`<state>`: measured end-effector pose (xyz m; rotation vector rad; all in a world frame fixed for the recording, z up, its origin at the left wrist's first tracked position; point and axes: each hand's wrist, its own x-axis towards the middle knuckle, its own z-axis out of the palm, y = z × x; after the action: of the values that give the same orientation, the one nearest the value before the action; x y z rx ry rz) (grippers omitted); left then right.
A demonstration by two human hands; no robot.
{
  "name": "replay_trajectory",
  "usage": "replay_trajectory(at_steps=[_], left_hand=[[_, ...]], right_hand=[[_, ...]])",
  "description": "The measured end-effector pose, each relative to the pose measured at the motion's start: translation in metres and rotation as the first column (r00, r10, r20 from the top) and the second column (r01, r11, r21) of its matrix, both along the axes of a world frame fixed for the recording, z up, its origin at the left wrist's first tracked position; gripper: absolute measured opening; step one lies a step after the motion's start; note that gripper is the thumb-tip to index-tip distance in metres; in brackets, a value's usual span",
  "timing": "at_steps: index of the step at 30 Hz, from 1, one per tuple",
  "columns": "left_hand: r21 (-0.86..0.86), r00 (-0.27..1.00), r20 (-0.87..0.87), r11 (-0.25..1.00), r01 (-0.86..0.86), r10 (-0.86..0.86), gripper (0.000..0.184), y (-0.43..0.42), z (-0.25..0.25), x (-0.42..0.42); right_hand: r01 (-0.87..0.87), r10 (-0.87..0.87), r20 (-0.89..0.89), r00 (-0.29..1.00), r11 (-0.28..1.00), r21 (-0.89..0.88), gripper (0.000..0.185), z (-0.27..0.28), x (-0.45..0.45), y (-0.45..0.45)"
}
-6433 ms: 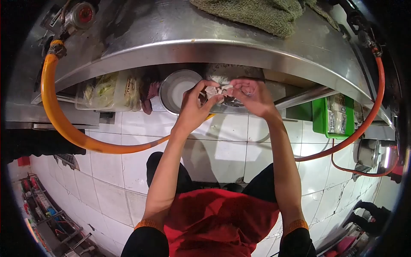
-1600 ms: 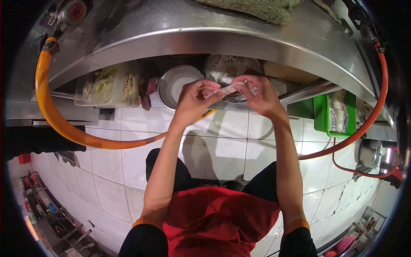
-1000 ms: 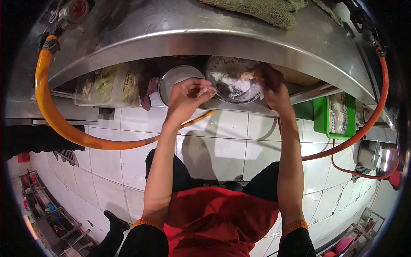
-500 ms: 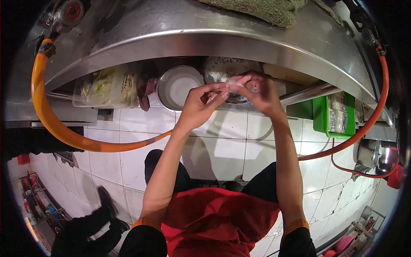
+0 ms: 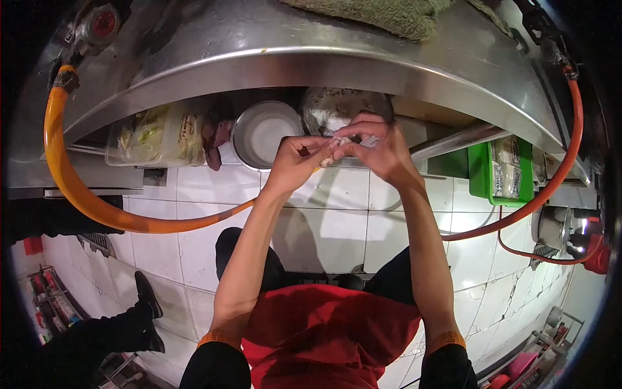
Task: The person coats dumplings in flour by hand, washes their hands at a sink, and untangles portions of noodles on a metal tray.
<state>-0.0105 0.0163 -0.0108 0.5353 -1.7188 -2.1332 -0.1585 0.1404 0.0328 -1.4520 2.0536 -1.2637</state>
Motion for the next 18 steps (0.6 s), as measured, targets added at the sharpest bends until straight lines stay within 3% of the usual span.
replay_trajectory(at_steps=[2, 3, 5, 6, 7, 9, 13, 15, 16, 18], left_hand=[[-0.032, 0.986, 0.157, 0.998, 0.057, -0.051, 0.025, -0.006, 0.001, 0.001], [-0.032, 0.986, 0.157, 0.998, 0.058, -0.053, 0.025, -0.008, 0.003, 0.001], [-0.006, 0.991, 0.131, 1.0, -0.005, 0.006, 0.034, -0.012, 0.009, 0.002], [-0.117, 0.963, 0.268, 0.993, 0.008, 0.024, 0.04, -0.017, 0.016, 0.005], [-0.116, 0.963, 0.267, 0.993, 0.008, 0.024, 0.04, -0.02, 0.015, 0.008], [0.066, 0.978, 0.209, 0.997, -0.038, 0.024, 0.036, -0.023, 0.013, 0.01], [-0.063, 0.992, 0.126, 0.998, 0.004, 0.004, 0.042, -0.024, 0.014, 0.013], [-0.048, 0.996, 0.055, 0.996, 0.072, -0.07, 0.055, -0.021, 0.02, 0.012], [-0.093, 0.99, 0.017, 0.986, 0.139, -0.138, 0.062, -0.021, 0.021, 0.011], [-0.046, 0.99, -0.017, 0.989, 0.14, -0.141, 0.065, -0.016, 0.022, 0.009]], right_hand=[[-0.015, 0.025, 0.092, 0.995, 0.994, -0.104, 0.018, -0.008, -0.011, 0.006], [-0.014, 0.023, 0.092, 0.995, 0.995, -0.103, 0.018, -0.01, -0.019, 0.007], [0.16, -0.162, -0.053, 0.985, 0.987, -0.031, 0.017, -0.013, -0.039, 0.01], [0.14, -0.151, -0.164, 0.975, 0.987, -0.077, 0.021, -0.024, -0.049, 0.011], [0.14, -0.151, -0.165, 0.975, 0.987, -0.077, 0.021, -0.031, -0.052, 0.011], [0.201, -0.197, -0.21, 0.958, 0.98, 0.0, 0.024, -0.042, -0.056, 0.013], [0.136, -0.13, -0.192, 0.973, 0.991, 0.013, 0.026, -0.039, -0.049, 0.009], [-0.004, 0.014, 0.294, 0.956, 0.999, -0.037, 0.028, -0.021, -0.022, 0.007], [-0.009, 0.019, 0.298, 0.954, 0.999, -0.036, 0.028, -0.015, -0.015, 0.004], [-0.069, 0.067, 0.103, 0.992, 0.998, 0.016, 0.028, -0.008, -0.005, -0.001]])
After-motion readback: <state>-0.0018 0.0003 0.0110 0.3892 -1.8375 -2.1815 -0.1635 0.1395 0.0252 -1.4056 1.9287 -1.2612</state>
